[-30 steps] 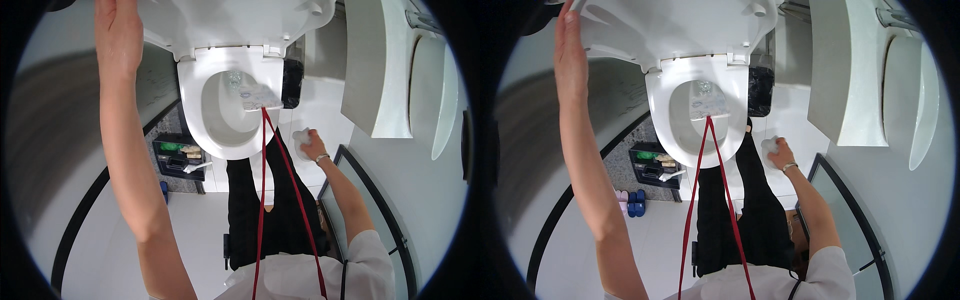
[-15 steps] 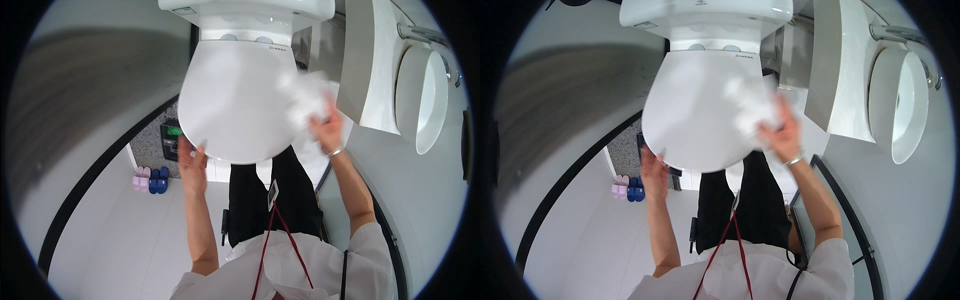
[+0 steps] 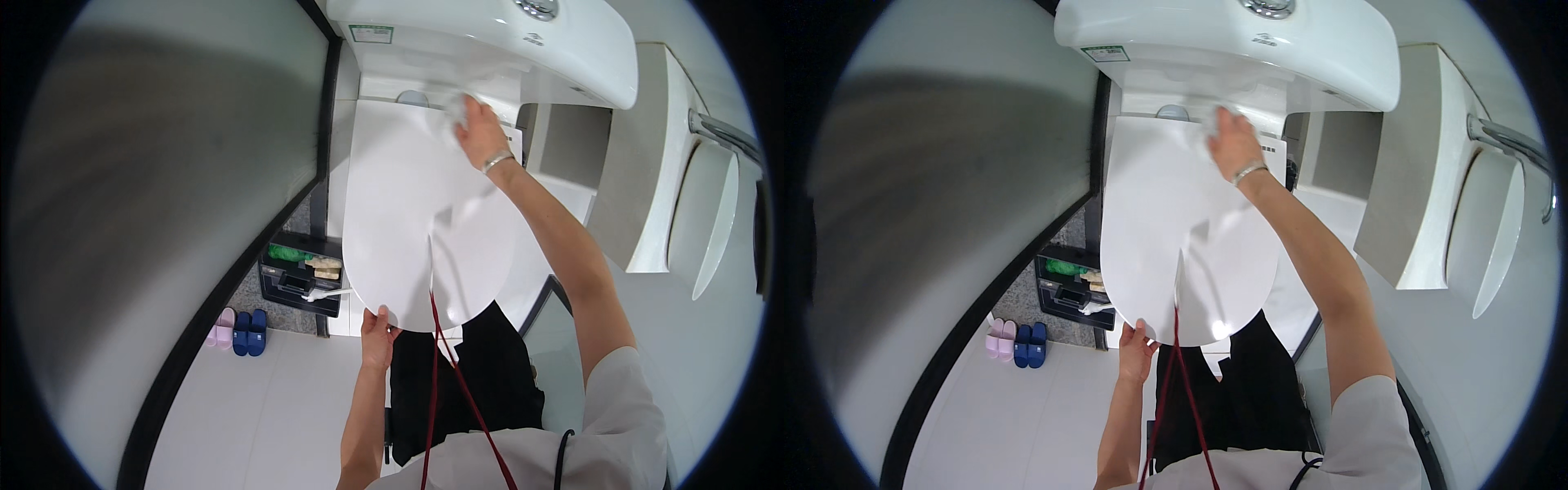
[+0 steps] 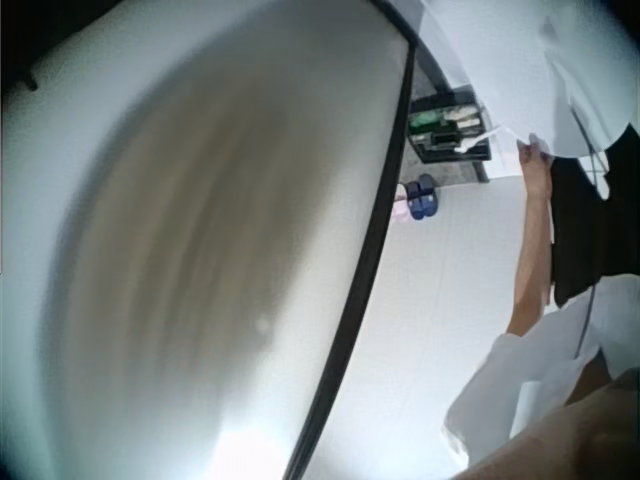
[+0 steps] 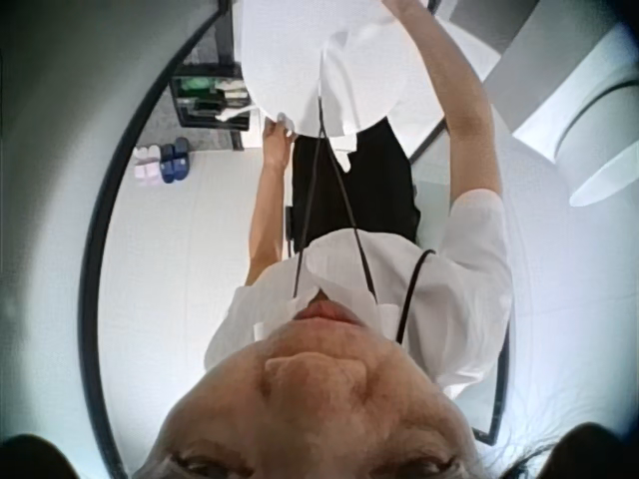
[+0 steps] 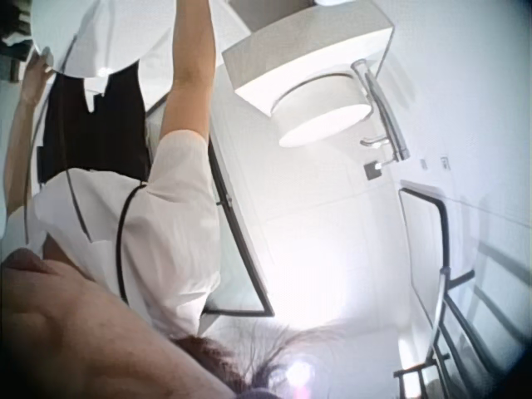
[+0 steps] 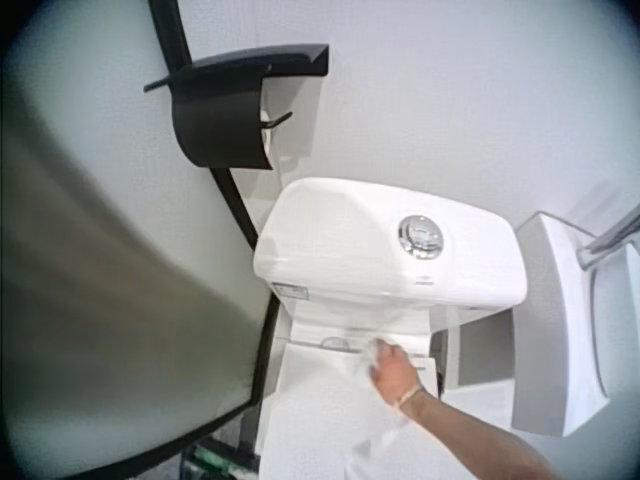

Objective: The person cleans a bathroom by wiping the sink, toilet, and mirror with a cloth, then mops the floor. They also fold and place towels on a rack and retrieve cleaning supplies from a cart.

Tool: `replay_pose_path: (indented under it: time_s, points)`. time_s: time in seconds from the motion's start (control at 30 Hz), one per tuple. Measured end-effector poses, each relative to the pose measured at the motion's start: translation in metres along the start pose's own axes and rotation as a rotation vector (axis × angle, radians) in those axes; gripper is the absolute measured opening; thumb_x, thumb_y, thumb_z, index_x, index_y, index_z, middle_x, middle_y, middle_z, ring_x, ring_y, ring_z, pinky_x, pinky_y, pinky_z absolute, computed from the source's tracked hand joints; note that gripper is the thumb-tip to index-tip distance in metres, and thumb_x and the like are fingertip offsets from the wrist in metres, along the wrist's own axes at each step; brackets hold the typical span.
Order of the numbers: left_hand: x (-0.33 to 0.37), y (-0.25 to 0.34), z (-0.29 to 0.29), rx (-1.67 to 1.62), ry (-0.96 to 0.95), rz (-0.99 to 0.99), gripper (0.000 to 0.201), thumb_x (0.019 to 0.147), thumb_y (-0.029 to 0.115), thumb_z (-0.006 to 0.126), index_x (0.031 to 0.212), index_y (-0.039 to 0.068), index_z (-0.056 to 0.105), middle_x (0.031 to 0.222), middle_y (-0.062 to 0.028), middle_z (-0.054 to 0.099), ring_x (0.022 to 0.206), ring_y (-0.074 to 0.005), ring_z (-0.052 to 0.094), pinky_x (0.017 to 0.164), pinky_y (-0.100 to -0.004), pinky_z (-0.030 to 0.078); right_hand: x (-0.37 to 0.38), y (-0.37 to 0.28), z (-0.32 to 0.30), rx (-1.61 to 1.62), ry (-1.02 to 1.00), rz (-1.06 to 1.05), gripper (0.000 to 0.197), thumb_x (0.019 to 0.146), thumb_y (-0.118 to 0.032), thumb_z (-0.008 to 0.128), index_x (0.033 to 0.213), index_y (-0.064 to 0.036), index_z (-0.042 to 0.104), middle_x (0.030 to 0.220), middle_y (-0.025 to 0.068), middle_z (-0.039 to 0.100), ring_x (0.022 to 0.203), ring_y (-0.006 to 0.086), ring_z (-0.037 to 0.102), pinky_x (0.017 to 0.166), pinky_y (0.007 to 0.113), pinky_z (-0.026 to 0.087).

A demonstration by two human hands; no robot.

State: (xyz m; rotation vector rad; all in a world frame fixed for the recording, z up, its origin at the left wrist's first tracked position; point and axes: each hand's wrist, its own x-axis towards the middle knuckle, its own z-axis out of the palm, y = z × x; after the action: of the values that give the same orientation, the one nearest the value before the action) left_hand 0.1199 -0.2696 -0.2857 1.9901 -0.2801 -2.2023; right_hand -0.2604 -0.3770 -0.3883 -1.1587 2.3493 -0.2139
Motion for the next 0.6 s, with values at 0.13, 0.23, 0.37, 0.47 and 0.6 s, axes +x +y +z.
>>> replay_pose_path:
  time_s: [0.13, 0.23, 0.37, 0.47, 0.6]
  points:
    - [0.018, -0.005, -0.007, 0.014, 0.011, -0.014, 0.034, 0.094, 0.029, 0.055, 0.122, 0.015, 0.044, 0.113, -0.0012, 0.053, 0.103, -0.017, 0.053, 0.082, -0.0377, 0.047, 0.057, -0.087, 0.039, -0.02, 0.166, -0.534, 0.057, 0.079, -0.007, 0.058, 0.131, -0.0255, 0.045, 0.138, 0.0122, 0.038, 0.12, 0.035, 0.041, 0.097, 0.042, 0.042]
    - [0.027, -0.008, -0.014, 0.11, 0.06, -0.048, 0.035, 0.092, 0.033, 0.057, 0.117, 0.011, 0.045, 0.11, -0.0047, 0.052, 0.105, -0.0193, 0.052, 0.086, -0.0399, 0.046, 0.085, -0.096, 0.061, 0.193, 0.067, -0.39, 0.06, 0.076, 0.005, 0.048, 0.124, -0.0304, 0.055, 0.139, 0.0033, 0.04, 0.125, 0.033, 0.037, 0.104, 0.038, 0.035]
    - [0.034, -0.013, -0.022, 0.214, 0.152, -0.08, 0.022, 0.092, 0.032, 0.057, 0.097, 0.012, 0.052, 0.091, 0.0004, 0.055, 0.087, -0.0139, 0.056, 0.078, -0.0321, 0.053, 0.067, 0.017, 0.034, 0.427, -0.031, -0.4, 0.062, 0.075, 0.012, 0.039, 0.12, -0.0251, 0.059, 0.136, 0.0038, 0.045, 0.125, 0.0277, 0.038, 0.106, 0.034, 0.033]
    - [0.04, -0.016, -0.025, 0.165, 0.058, -0.032, 0.029, 0.093, 0.034, 0.055, 0.105, 0.008, 0.049, 0.103, -0.005, 0.056, 0.099, -0.0191, 0.057, 0.08, -0.0354, 0.053, 0.031, 0.097, -0.003, 0.603, -0.009, 0.036, 0.046, 0.081, 0.007, 0.039, 0.115, -0.0143, 0.061, 0.127, 0.0097, 0.054, 0.11, 0.029, 0.054, 0.096, 0.036, 0.043]
    - [0.047, -0.019, -0.021, 0.312, 0.135, -0.046, 0.036, 0.093, 0.028, 0.053, 0.119, 0.006, 0.041, 0.115, -0.0094, 0.051, 0.104, -0.0242, 0.055, 0.078, -0.0399, 0.055, 0.013, 0.122, -0.034, -0.023, -0.127, 0.453, 0.03, 0.083, -0.006, 0.047, 0.107, -0.0134, 0.063, 0.112, 0.0119, 0.061, 0.104, 0.034, 0.057, 0.085, 0.042, 0.049]
